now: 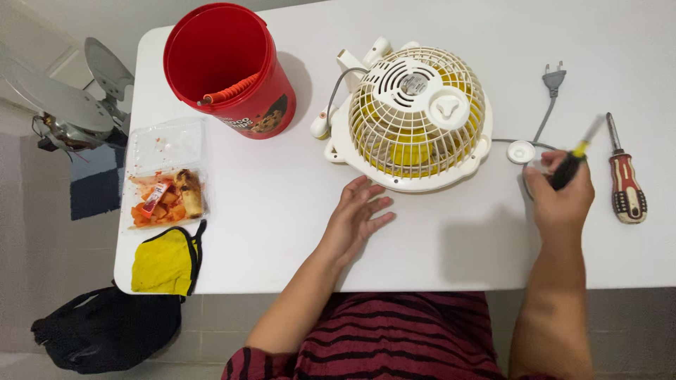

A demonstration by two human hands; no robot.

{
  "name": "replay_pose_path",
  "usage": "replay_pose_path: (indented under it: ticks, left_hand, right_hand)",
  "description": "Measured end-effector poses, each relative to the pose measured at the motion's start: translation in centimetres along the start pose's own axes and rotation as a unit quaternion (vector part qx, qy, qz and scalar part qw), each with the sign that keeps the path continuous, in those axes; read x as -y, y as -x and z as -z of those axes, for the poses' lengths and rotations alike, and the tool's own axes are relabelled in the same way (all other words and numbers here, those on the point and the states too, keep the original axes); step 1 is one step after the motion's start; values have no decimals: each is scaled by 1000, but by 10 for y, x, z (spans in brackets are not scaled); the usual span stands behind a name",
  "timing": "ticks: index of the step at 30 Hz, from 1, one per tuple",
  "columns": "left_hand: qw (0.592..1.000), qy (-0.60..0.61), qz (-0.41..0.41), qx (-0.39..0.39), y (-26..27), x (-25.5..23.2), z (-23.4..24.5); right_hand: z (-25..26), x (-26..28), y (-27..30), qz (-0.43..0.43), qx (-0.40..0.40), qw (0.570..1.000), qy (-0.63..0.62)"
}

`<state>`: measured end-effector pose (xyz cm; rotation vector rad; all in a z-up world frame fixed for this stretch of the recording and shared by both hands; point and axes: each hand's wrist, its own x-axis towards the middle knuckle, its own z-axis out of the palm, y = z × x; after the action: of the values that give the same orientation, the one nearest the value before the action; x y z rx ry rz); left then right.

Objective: The person reassembles a small electric fan on a white table. They use a screwdriver to tighten screws on the fan's base, then attach the front grille and secure the central hub cap. The fan is turned upright and the power cord is coiled.

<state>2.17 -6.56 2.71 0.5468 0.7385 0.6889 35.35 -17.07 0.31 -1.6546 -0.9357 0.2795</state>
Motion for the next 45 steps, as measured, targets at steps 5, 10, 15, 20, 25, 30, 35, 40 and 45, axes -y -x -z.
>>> replay_pose_path:
  ticks: [5,10,15,20,25,30,35,40,45]
  left_hand:
    - [999,0,32,2,-2,10,-14]
    - [999,3,30,25,0,12,-9]
    - [1000,10,18,23,-2,6,3]
    - [997,-21,50,59,-16,0,11]
    - [994,-43,61,84,-27,1,10]
    - [991,-52,65,104,-37,5,3]
    - [988,-51,85,122,-44,1,-1]
    - [988,-43,78,129,-45,4,-1]
    - [987,-33,71,143,-46,8,5]
  right_hand:
    - [-9,7,-20,34,84,946,312]
    - [-17,11,-8,140,85,919,358]
    - [-26,36,33,121,139,939,289]
    - [-43,53,65,170,145,950,217]
    - [-37,52,69,22,144,975,165]
    - [-30,60,60,33,80,995,-45]
    - [-35,78,40,75,103,982,-141]
    - [-64,99,17,243,128,962,-17]
    - [-93,125,11,245,180,951,47]
